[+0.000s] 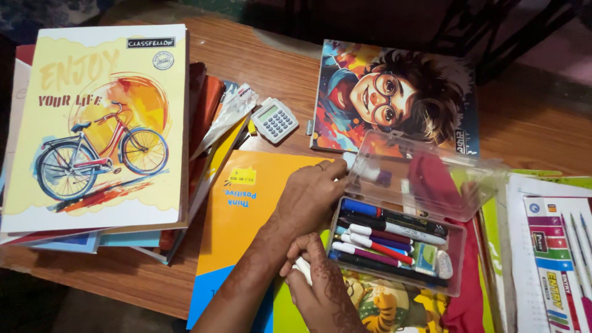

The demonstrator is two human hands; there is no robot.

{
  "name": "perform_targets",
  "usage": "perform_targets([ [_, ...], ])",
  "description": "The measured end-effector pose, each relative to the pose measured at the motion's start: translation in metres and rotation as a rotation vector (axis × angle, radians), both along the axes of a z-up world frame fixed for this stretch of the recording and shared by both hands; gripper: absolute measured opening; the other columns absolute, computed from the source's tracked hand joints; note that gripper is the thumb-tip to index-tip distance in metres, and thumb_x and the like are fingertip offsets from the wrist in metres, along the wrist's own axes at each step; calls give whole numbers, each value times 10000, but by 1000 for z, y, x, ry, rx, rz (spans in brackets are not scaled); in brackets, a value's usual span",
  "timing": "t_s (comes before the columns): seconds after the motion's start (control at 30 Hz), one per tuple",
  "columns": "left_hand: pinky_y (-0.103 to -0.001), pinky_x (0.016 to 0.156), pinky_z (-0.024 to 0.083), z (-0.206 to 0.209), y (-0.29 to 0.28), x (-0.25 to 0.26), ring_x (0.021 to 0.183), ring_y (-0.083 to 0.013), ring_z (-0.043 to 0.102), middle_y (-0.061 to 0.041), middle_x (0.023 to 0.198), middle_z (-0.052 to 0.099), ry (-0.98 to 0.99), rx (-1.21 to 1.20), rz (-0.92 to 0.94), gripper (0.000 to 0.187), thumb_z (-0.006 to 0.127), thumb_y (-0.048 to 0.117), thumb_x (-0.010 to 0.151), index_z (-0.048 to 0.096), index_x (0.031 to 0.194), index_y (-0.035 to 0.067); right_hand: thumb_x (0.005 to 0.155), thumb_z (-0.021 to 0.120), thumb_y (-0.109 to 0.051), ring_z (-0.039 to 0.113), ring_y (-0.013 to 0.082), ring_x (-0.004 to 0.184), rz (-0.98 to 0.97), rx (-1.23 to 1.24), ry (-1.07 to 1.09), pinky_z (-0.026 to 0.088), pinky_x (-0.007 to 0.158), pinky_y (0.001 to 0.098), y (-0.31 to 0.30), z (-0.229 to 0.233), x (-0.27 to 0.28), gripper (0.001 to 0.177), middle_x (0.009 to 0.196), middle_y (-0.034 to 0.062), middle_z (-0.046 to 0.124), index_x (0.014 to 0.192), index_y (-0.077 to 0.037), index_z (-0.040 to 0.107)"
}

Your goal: The person sorts markers, pens, and white sticks from a desk and places them into a clear plastic pencil case. They arrange the items to fit inside the case before closing the lid.

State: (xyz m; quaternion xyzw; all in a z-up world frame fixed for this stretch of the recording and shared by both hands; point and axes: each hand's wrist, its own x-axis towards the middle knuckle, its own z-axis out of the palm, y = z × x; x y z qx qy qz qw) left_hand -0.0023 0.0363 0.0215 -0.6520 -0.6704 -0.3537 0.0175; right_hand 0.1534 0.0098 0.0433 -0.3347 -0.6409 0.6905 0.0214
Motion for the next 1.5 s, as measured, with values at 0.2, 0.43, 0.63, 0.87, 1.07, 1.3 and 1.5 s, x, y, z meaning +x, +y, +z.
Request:
perform_targets([
  [0.2, -434, 730, 500, 6, -1, 0, 944, -323, 649, -117, 1010, 593, 51, -12, 28, 348, 735, 99, 724, 647, 1056, 40, 898, 563, -24, 705, 171, 815, 84, 281, 112, 544, 771, 328, 3, -13, 4, 177, 840, 80, 661, 1058, -82, 516],
  [0.43, -446, 717, 492, 10, -4, 2, 869, -337, 630, -154, 1057, 607, 85, -30, 341, 286, 727, 216, 880, 603, 1077, 50, 901, 564, -11, 699, 193, 844, 125, 296, 134, 538, 821, 334, 5, -12, 4, 178, 848, 89, 646, 1063, -64, 511],
  [0.63, -464, 679, 507, 4, -4, 1, 820, -373, 636, -196, 1063, 621, -62, -17, 373, 302, 699, 262, 943, 577, 1074, 18, 896, 561, 3, 696, 191, 837, 127, 316, 143, 537, 817, 332, 5, -5, 0, 187, 850, 85, 630, 1062, -59, 500],
  [0.87, -405, 580, 493, 8, -16, -16, 660, -276, 605, -119, 790, 604, -718, 158, 564, 212, 665, 203, 999, 523, 1029, 49, 914, 560, -21, 591, 125, 640, -4, 116, 1, 484, 580, 276, -9, 11, -23, 81, 780, 47, 623, 962, -81, 537],
  [1.07, -229, 491, 385, -8, -24, -33, 581, -72, 507, 8, 774, 571, -1792, 300, 283, 171, 670, 250, 1013, 612, 1021, 90, 934, 532, 8, 474, 68, 619, -350, -150, 230, 363, 507, 220, -9, -7, -46, 128, 789, -3, 544, 980, -90, 600],
  [1.3, -273, 643, 512, -3, -27, -15, 712, -108, 583, -7, 806, 613, -2315, 479, 50, 182, 646, 276, 999, 647, 991, 95, 972, 533, -3, 461, 70, 806, -649, 56, 436, 362, 690, 210, 19, 0, -72, 204, 999, 18, 587, 1156, -67, 592],
  [1.5, -281, 809, 548, -19, -26, -4, 898, -139, 654, -26, 970, 670, -2589, 369, -134, 210, 615, 321, 1043, 645, 1076, 116, 1042, 503, -95, 500, 230, 1324, -446, 680, 430, 375, 1182, 375, 2, 26, -99, 290, 1350, 131, 511, 1312, 10, 485],
])
